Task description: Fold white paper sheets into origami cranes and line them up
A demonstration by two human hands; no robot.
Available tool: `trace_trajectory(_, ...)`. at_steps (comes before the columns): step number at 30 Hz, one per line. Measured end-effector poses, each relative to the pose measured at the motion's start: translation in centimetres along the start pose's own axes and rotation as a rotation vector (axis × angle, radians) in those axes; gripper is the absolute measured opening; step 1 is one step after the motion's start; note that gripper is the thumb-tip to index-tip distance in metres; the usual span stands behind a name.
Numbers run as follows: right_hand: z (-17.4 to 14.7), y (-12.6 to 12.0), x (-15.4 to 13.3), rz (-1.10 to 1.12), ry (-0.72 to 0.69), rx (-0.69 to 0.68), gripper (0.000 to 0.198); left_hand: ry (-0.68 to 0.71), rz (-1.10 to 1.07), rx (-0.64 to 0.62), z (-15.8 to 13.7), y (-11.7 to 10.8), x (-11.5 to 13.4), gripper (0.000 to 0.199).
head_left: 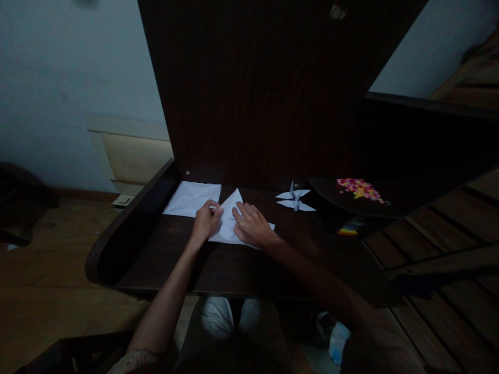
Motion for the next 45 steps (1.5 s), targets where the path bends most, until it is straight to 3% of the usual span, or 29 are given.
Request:
trace_trajectory(3,-0.1,0.1,0.4,-0.007,0.017,0.009,0.036,0.064,-0.046,0.021,-0.2,-0.6,0.3,0.022)
trace_trajectory(7,0.0,0.5,0.8,-0.028,0.018,-0.017,0.029,0.163,0.044,-0.058,-0.4,-0.5,1.4,0.018)
trace_trajectory(12,0.1,1.7,1.3,0.03,0.058,-0.058,0.024,0.143,0.067,-0.062,-0.2,-0.5,1.6,0.027)
trace_trajectory(19,0.2,4.6,3.8,0.346,0.203,-0.13,0.023,0.061,-0.05,-0.152,-0.7,-0.7,0.4,0.03)
trace_trajectory(22,0.3,6.5,5.5,0.584,0.34,-0.159,0.021,0.013,-0.127,-0.219,-1.0,-1.0,-0.6,0.04)
trace_trajectory(26,-0.3,9.2,7.6,1.142,0.542,-0.261,0.013,0.0,-0.166,-0.278,-1.4,-2.4,-1.6,0.04)
trace_trajectory(29,-1.1,10.2,7.7,1.55,0.535,-0.425,0.023,-0.055,-0.242,-0.441,-2.2,-3.0,-1.9,0.045)
trace_trajectory(32,-1.8,10.3,7.5,1.698,0.517,-0.519,0.031,-0.132,-0.312,-0.591,-2.7,-3.5,-1.9,0.053)
trace_trajectory(34,-1.8,10.0,7.9,1.703,0.554,-0.44,0.033,-0.135,-0.262,-0.557,-2.3,-4.5,-1.7,0.055)
trace_trajectory(37,-1.5,9.4,9.2,1.711,0.642,-0.154,0.034,-0.066,-0.119,-0.363,-0.9,-7.0,-0.6,0.054)
trace_trajectory(39,-1.6,9.3,10.0,1.737,0.696,-0.026,0.032,0.067,-0.059,-0.193,-0.2,-9.0,1.2,0.051)
trace_trajectory(42,-2.1,9.5,10.8,1.75,0.762,0.025,0.027,0.3,0.07,0.065,-0.1,-11.4,4.4,0.045)
trace_trajectory(43,-2.4,9.6,10.9,1.745,0.78,0.029,0.025,0.364,0.115,0.089,-0.3,-11.5,5.3,0.043)
trace_trajectory(45,-2.9,9.8,11.0,1.735,0.804,0.022,0.025,0.463,0.177,0.015,-0.6,-10.7,6.1,0.039)
Point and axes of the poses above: each hand's wrist, its own z-axis towards the middle knuckle, its own y-axis out of the palm, x = y × z, the point moved 5 cm from there along z, towards the middle knuckle, and after that the axes turned 8 degrees about -z, right-handed, at the moved point
